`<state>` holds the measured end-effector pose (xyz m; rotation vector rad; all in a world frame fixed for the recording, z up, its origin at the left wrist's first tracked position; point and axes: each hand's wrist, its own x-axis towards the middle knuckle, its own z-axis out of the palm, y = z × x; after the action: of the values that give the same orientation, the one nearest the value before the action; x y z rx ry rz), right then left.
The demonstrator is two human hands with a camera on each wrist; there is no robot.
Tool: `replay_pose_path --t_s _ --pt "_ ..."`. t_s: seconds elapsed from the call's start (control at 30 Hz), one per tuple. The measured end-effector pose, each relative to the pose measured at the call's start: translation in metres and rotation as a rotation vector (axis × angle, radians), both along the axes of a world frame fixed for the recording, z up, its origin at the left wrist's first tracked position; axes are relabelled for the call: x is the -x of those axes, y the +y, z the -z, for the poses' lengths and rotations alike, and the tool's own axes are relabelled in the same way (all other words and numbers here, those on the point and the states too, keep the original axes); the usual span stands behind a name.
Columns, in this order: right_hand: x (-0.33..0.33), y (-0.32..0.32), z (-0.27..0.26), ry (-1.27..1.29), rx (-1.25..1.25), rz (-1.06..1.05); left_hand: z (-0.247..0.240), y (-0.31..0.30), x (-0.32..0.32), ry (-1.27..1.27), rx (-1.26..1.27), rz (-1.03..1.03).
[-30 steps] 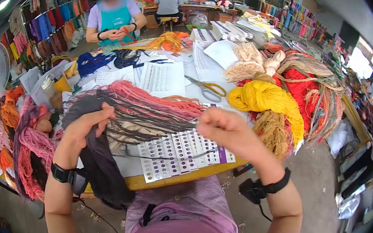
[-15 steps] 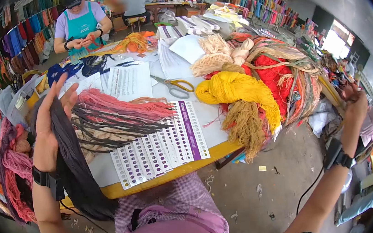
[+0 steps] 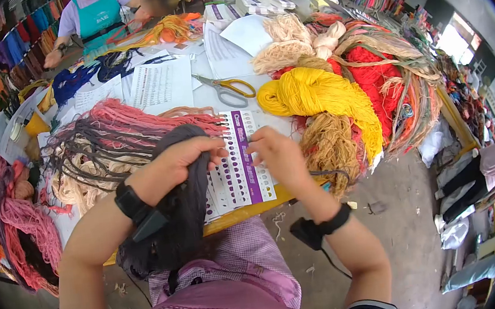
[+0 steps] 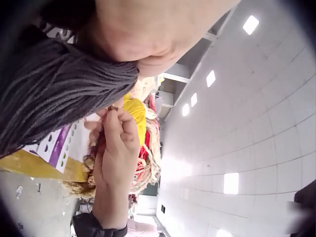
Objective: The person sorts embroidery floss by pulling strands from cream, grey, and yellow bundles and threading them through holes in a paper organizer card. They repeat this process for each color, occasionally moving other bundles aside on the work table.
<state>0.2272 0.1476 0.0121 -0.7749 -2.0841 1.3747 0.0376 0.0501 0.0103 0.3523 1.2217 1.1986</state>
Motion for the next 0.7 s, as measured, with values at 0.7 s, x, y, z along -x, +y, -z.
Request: replay_pose_path --t_s 0.7 --pt "0.028 0.008 0.034 0.0 -0.001 -0.082 0.039 0.014 -0.02 0.217 -0.092 -0.044"
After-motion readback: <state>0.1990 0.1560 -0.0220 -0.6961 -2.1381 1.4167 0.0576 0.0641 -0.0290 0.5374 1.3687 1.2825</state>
